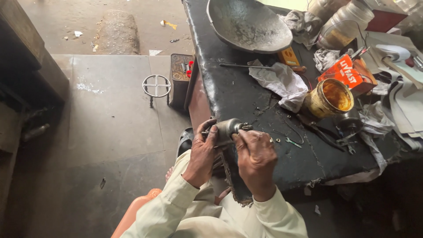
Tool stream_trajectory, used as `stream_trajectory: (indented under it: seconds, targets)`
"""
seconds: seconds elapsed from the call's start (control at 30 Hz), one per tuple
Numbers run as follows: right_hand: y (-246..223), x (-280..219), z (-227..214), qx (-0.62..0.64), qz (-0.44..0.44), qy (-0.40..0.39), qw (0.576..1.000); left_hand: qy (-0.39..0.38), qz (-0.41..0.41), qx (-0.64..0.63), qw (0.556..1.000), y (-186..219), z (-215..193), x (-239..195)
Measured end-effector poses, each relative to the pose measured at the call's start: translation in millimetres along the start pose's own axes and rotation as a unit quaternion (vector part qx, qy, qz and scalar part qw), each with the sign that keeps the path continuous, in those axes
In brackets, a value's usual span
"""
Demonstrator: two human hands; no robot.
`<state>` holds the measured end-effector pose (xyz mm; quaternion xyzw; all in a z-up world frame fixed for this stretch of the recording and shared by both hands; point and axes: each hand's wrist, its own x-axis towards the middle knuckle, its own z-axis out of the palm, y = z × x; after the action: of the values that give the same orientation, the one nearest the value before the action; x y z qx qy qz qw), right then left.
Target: The person sits at a cluttered workbench and repairs an automotive starter motor by hand, pulling off the end cap and drive assembly, separating the armature from the housing, handling small screws and washers, and reassembling the components back together on the bench.
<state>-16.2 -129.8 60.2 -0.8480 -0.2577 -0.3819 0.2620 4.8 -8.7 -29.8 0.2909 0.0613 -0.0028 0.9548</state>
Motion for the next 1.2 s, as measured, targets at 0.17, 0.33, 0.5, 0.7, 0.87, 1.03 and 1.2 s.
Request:
stream_trajectory:
  seconds: [0.17,0.33,0.5,0.7,0.87,1.03,1.2]
  targets:
    - [-2.9,-13.3,4.9,0.021,-0.013,-0.013,1.0,0.043,-0.023,-0.029,0.998,8.8,7.0,-4.2]
    - [8.4,-10.4,-2.5,0.117,0.063,0.018,0.991,0.049,0.003,-0.005,0.999,-4.5,13.8,9.1]
    - [34.5,-11.7,-2.0,0.185,0.314,0.044,0.93,0.019,0.213,0.149,0.965,-27.1,26.0,31.0]
    - [37.9,-9.6,-16.8,0.136,0.289,0.032,0.947,0.029,0.266,0.191,0.945,-39.8,38.2,37.7]
    - [53.9,-25.4,-30.0,0.218,0.316,0.016,0.923,-0.006,0.152,0.03,0.988,-22.9,51.6,33.2]
    - [30.3,-14.4,-48.1,0.43,0.34,-0.025,0.836,-0.043,0.124,-0.034,0.991,-29.1,43.9,19.4]
    - [46.8,-29.0,-52.9,0.335,0.325,-0.032,0.884,-0.084,0.025,0.011,0.996,-28.1,39.7,2.9]
